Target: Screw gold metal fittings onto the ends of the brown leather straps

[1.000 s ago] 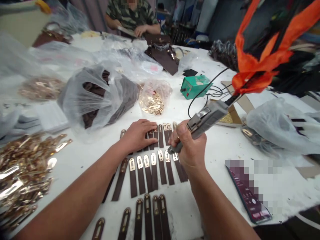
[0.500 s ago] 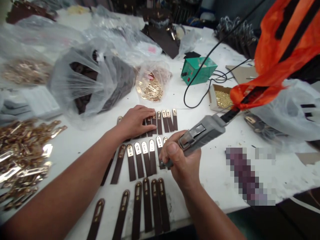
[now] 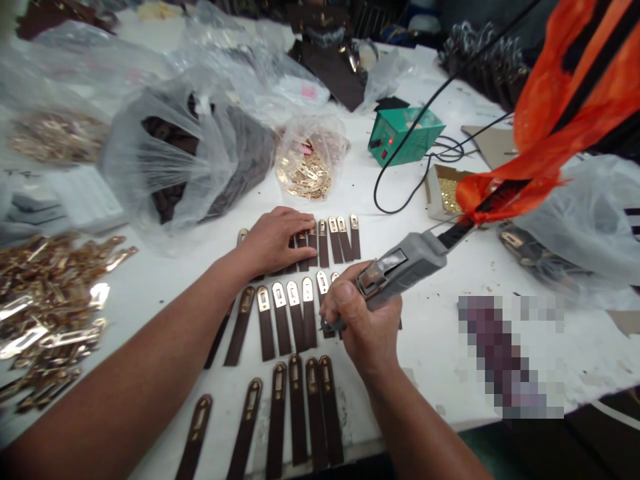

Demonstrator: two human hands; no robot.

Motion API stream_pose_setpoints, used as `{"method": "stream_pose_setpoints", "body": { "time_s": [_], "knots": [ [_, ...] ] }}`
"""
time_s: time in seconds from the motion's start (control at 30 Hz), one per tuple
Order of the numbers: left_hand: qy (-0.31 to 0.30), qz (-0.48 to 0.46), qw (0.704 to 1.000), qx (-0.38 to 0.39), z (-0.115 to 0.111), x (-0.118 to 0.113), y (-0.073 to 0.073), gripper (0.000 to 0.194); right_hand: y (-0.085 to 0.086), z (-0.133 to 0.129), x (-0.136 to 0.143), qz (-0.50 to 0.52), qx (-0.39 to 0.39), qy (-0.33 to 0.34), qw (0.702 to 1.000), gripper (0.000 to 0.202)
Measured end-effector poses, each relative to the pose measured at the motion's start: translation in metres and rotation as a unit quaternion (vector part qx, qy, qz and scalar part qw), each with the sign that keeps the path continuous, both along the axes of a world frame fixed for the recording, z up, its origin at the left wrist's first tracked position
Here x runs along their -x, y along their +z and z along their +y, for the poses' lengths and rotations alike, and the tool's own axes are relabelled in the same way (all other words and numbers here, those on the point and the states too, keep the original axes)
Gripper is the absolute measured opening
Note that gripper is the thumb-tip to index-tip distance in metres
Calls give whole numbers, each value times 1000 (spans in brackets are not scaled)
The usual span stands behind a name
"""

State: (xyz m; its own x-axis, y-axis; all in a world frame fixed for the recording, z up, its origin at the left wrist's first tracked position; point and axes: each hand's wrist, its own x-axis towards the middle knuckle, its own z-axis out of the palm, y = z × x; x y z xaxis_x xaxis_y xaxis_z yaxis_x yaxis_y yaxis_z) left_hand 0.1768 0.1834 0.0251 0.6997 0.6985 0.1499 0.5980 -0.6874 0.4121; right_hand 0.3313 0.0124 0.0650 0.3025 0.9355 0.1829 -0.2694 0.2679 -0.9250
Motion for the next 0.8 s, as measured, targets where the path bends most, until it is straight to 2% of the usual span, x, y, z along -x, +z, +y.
{"method": "stream_pose_setpoints", "body": {
  "time_s": [0.8],
  "knots": [
    [8,9,1000,-9,-1,0,2,54,2,-2,1,-17,-24,13,999,27]
  ]
}}
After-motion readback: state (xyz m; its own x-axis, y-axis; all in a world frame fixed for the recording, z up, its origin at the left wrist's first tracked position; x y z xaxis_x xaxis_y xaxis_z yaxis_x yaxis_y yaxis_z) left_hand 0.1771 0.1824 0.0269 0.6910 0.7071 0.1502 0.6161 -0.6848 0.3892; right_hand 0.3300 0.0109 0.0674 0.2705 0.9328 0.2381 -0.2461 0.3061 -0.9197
